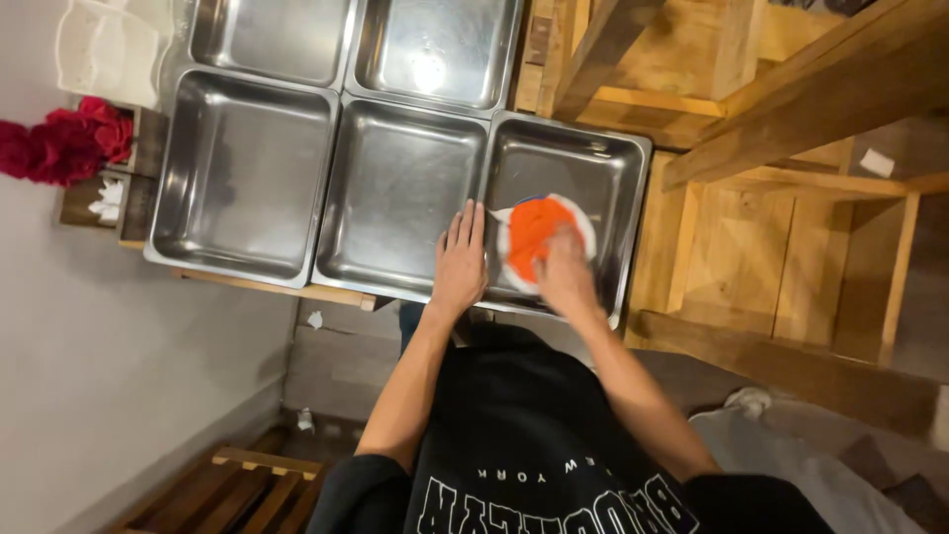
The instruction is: Cleaning wooden chairs and metal food trays in a restaurant dining area.
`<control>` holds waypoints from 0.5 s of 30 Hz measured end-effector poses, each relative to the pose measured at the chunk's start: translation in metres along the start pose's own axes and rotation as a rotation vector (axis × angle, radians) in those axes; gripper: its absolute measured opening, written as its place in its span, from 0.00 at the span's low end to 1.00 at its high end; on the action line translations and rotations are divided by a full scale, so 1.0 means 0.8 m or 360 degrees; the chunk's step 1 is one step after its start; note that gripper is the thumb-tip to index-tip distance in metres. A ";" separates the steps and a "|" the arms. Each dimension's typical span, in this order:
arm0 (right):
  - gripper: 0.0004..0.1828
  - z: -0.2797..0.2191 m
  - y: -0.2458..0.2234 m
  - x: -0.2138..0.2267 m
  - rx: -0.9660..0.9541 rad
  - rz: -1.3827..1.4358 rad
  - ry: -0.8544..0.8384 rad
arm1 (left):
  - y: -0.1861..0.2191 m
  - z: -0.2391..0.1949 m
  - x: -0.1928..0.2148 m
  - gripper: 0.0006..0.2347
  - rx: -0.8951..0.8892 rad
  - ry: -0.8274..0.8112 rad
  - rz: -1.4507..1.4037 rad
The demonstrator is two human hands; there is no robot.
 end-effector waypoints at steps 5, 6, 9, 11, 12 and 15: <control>0.31 0.075 0.025 0.009 -0.0073 -0.0045 0.0368 | -0.002 0.006 0.002 0.38 0.0024 -0.0033 0.0010; 0.39 0.087 0.023 0.009 -0.0114 0.0022 0.0501 | -0.002 0.006 0.002 0.38 0.0014 -0.0032 -0.0007; 0.35 0.115 0.004 -0.008 -0.0050 -0.0303 0.0500 | -0.004 0.011 0.001 0.38 0.0001 -0.0046 0.0012; 0.38 0.113 -0.030 -0.003 0.0024 -0.0188 0.0418 | -0.011 0.017 -0.005 0.37 -0.0012 -0.0060 -0.0011; 0.40 0.106 -0.047 -0.004 0.0119 -0.0074 0.0313 | -0.013 0.014 -0.010 0.36 0.0007 -0.0074 -0.0042; 0.30 0.078 -0.057 -0.019 0.0142 -0.0196 0.0030 | -0.018 0.016 -0.010 0.31 -0.0010 -0.0072 -0.0156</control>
Point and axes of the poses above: each hand's wrist, its own z-axis towards the middle knuckle, its own x-axis out of the back of the hand, y = z × x, the point moved 1 cm from there along z, towards the middle knuckle, and after that the axes turned 5 degrees about x, right-handed, at the moved point
